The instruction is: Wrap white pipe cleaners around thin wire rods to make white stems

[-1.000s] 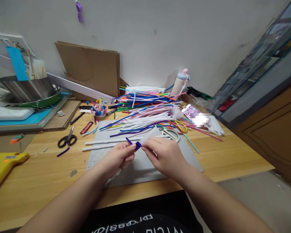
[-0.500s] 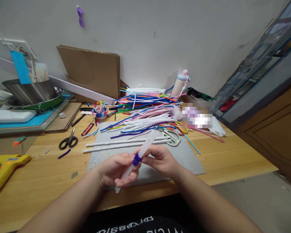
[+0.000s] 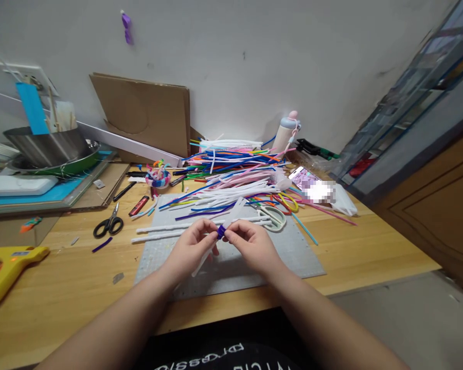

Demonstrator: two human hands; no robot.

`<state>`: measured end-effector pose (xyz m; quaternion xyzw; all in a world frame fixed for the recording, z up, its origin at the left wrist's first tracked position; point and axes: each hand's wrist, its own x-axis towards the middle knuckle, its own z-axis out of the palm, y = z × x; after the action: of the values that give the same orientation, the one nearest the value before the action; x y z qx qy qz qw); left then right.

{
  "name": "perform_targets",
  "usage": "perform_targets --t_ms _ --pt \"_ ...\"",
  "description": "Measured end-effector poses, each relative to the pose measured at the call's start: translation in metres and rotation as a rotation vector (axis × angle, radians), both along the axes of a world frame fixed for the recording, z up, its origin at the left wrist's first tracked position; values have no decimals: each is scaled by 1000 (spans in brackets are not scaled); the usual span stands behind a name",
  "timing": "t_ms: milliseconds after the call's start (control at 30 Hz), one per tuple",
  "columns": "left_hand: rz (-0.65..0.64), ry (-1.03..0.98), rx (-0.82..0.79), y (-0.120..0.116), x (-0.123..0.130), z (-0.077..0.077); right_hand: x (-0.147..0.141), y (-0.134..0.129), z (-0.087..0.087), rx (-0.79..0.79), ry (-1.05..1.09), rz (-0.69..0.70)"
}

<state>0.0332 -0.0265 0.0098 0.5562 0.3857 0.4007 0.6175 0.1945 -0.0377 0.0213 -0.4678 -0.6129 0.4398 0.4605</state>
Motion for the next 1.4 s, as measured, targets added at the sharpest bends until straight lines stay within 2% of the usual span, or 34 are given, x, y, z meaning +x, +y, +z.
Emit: perform_targets --t_ms 167,267,367,467,567,700,767,933,1133,1233,1400 --pt "157 197 209 -2 -1 -2 -7 0 -6 -36 -20 -47" --pt "196 235 255 -2 -1 -3 -10 -1 -4 -43 -1 -17" --pt "186 152 126 -1 0 -4 -12 -1 -2 -51 26 23" --pt "167 -27 -68 1 2 -3 -12 0 1 -66 5 35" --pt "92 -213 -244 3 1 0 -11 3 2 -113 9 65" --pt "18 -320 -345 5 -1 3 -9 6 3 -167 11 135" --pt "26 -334 -356 5 -1 2 -8 5 2 -104 -73 144" --pt "28 -412 -442 4 -1 1 -8 -3 -5 309 -444 49" --pt "-59 -455 -589 4 -4 5 -8 -7 -14 569 -601 45" --pt "-28 -472 -584 4 -4 4 -7 -4 -17 623 -661 36" --pt "32 -483 -570 5 -3 0 -9 -3 -22 593 -687 -46"
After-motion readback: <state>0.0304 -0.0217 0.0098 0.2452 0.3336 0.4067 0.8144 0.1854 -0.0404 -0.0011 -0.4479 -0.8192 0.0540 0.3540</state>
